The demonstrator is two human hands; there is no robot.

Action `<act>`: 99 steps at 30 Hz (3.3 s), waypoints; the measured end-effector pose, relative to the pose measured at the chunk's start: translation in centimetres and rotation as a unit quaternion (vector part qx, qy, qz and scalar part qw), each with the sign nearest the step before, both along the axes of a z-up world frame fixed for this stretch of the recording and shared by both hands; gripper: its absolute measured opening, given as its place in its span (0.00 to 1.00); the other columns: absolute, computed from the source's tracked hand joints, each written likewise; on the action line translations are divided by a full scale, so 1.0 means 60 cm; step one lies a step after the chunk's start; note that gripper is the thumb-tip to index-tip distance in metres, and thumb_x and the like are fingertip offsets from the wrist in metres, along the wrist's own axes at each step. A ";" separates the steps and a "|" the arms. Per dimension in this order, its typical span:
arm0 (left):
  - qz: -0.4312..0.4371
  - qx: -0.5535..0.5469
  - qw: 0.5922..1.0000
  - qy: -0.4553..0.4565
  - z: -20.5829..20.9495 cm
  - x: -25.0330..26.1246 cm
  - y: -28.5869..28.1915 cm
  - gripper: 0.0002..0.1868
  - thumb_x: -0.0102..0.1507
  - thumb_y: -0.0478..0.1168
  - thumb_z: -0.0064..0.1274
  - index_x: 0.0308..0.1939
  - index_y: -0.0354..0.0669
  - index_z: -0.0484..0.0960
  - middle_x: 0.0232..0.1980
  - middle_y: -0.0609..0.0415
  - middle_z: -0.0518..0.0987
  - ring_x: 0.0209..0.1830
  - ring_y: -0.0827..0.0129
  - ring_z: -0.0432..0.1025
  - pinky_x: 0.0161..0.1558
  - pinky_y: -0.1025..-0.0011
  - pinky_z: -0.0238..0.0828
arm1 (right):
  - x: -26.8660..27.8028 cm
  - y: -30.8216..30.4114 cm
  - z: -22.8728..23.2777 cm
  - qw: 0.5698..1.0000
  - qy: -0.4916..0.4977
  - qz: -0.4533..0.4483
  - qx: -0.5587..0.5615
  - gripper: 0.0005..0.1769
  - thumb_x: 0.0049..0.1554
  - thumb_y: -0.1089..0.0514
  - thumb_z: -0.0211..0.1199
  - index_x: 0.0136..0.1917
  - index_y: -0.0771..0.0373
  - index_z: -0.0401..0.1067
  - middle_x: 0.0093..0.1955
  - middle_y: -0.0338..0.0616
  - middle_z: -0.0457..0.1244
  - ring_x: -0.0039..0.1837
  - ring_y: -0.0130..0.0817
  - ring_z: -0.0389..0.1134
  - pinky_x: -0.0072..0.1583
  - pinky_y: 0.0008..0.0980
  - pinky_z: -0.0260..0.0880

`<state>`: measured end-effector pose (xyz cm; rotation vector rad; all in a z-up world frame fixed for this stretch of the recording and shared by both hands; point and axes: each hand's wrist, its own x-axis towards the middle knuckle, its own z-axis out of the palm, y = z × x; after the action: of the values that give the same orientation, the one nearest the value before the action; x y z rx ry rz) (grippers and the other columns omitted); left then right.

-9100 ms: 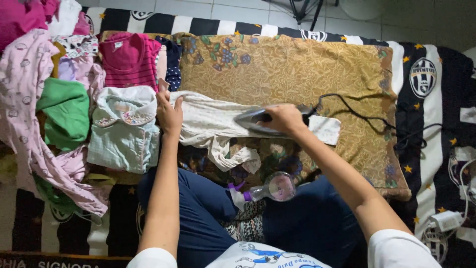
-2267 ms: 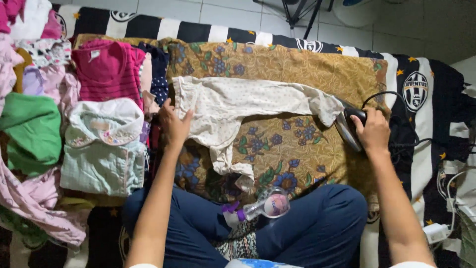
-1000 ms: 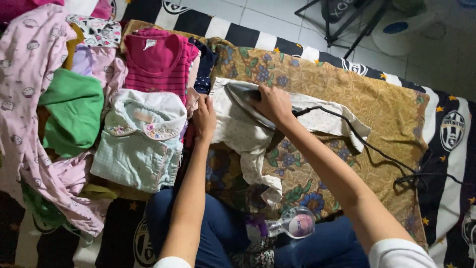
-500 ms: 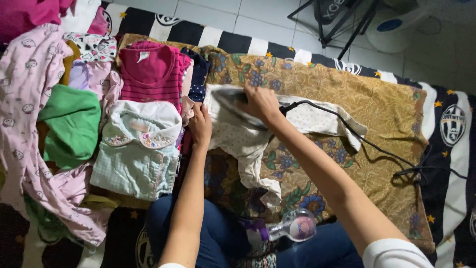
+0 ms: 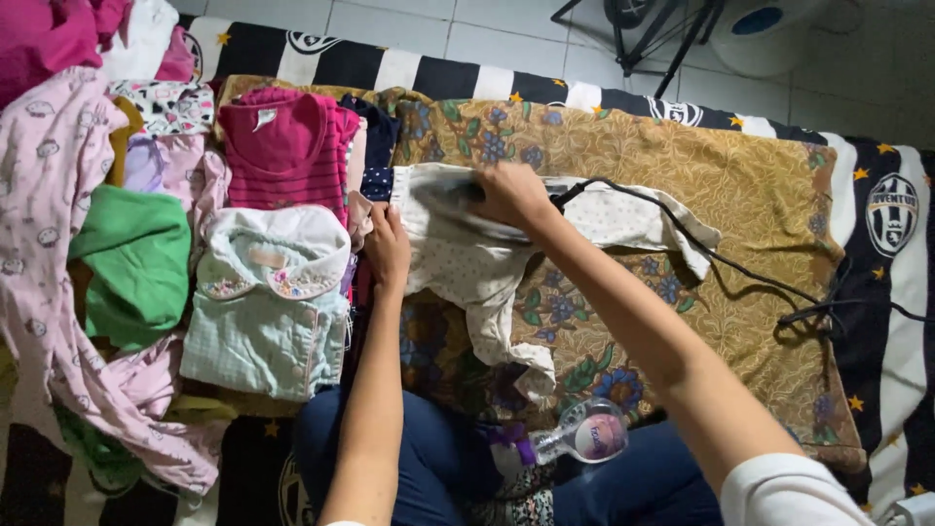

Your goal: A person irons a small white garment on a padded surface and then folds it.

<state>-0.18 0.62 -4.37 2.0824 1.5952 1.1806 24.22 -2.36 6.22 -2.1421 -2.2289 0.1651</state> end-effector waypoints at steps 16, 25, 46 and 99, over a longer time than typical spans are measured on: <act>-0.009 -0.021 1.000 0.019 0.022 -0.011 -0.018 0.06 0.75 0.43 0.43 0.50 0.49 0.74 0.32 0.46 0.82 0.32 0.45 0.79 0.35 0.58 0.76 | 0.339 -0.302 0.104 0.972 -0.080 -0.217 -0.033 0.30 0.52 0.26 0.63 0.51 0.51 0.79 0.39 0.54 0.72 0.48 0.55 0.75 0.50 0.47 0.75; -0.080 -0.375 0.924 -0.011 0.121 -0.047 -0.064 0.36 0.62 0.76 0.43 0.30 0.44 0.68 0.30 0.52 0.70 0.36 0.65 0.63 0.47 0.66 0.60 | 0.540 -0.575 0.050 0.879 -0.068 -0.467 -0.063 0.38 0.57 0.19 0.56 0.58 0.51 0.78 0.48 0.66 0.70 0.52 0.70 0.71 0.49 0.62 0.70; -0.108 -0.578 0.649 -0.482 0.205 0.028 -0.202 0.13 0.56 0.34 0.68 0.44 0.39 0.85 0.37 0.51 0.84 0.35 0.66 0.79 0.40 0.65 0.78 | 0.365 -0.348 -0.071 0.943 0.062 -0.166 0.283 0.22 0.54 0.70 0.57 0.62 0.73 0.60 0.55 0.62 0.56 0.57 0.66 0.62 0.64 0.53 0.61; -0.058 -0.302 0.940 -0.148 0.028 -0.156 -0.165 0.33 0.64 0.49 0.64 0.68 0.36 0.73 0.68 0.35 0.73 0.72 0.49 0.64 0.71 0.51 0.58 | 0.388 -0.648 -0.134 0.873 0.280 -0.356 0.184 0.11 0.52 0.46 0.72 0.35 0.50 0.75 0.36 0.42 0.57 0.42 0.39 0.67 0.50 0.34 0.67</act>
<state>-9.55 -9.30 -2.72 1.5017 1.4320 0.7803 47.52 -41.25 -1.81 -2.1595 -0.9897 0.2563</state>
